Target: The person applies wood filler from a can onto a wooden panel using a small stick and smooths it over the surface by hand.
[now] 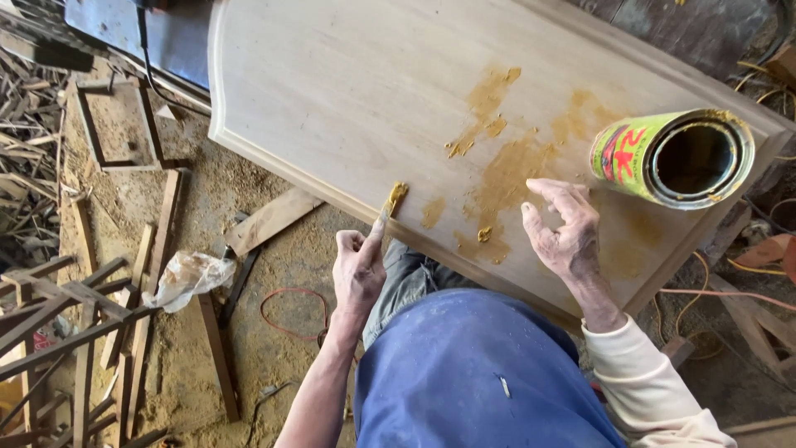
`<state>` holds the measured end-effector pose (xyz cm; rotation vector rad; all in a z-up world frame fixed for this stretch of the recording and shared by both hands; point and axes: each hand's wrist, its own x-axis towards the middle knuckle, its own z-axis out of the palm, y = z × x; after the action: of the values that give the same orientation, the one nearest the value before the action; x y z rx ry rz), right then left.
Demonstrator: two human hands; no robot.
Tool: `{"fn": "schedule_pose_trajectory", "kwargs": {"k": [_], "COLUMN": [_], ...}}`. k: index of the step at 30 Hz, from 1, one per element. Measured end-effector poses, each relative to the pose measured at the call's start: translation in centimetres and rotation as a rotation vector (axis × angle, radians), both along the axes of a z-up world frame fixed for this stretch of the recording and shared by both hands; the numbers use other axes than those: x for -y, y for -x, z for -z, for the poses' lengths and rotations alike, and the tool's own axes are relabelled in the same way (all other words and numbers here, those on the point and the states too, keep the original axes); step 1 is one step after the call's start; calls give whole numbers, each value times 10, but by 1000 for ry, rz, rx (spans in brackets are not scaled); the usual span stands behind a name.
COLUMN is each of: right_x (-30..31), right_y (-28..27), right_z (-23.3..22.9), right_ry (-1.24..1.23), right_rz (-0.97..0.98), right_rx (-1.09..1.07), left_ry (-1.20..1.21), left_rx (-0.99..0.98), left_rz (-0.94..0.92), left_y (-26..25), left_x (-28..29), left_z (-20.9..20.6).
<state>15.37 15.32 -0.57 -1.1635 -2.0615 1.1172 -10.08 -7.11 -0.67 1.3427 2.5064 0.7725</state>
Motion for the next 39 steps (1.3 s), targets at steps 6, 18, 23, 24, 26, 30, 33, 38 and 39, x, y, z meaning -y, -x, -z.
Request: {"fn": "schedule_pose_trajectory", "kwargs": {"k": [6, 18, 23, 24, 26, 30, 33, 38, 39], "right_x": [-2, 6, 7, 9, 13, 10, 12, 12, 11], "right_y": [7, 24, 19, 20, 22, 21, 19, 26, 30], "right_z": [1, 5, 6, 9, 4, 1, 1, 4, 2], "right_ry": [-11, -38, -33, -33, -31, -69, -33, -35, -24], "right_rz": [31, -25, 9, 0, -31, -26, -5, -23, -30], "right_rx": [-12, -27, -25, -30, -28, -33, -28, 11, 28], "left_ry": [32, 72, 28, -37, -95, -276, -280, -293, -292], "left_rx": [50, 45, 62, 77, 112, 180, 204, 223, 237], "left_rz": [6, 11, 39, 65, 33, -49, -113, -218, -235], "left_y": [1, 5, 8, 11, 20, 44, 65, 79, 79], "left_x": [20, 10, -4, -14, -13, -19, 14, 35, 36], "left_z": [-14, -10, -22, -24, -15, -70, -59, -27, -21]}}
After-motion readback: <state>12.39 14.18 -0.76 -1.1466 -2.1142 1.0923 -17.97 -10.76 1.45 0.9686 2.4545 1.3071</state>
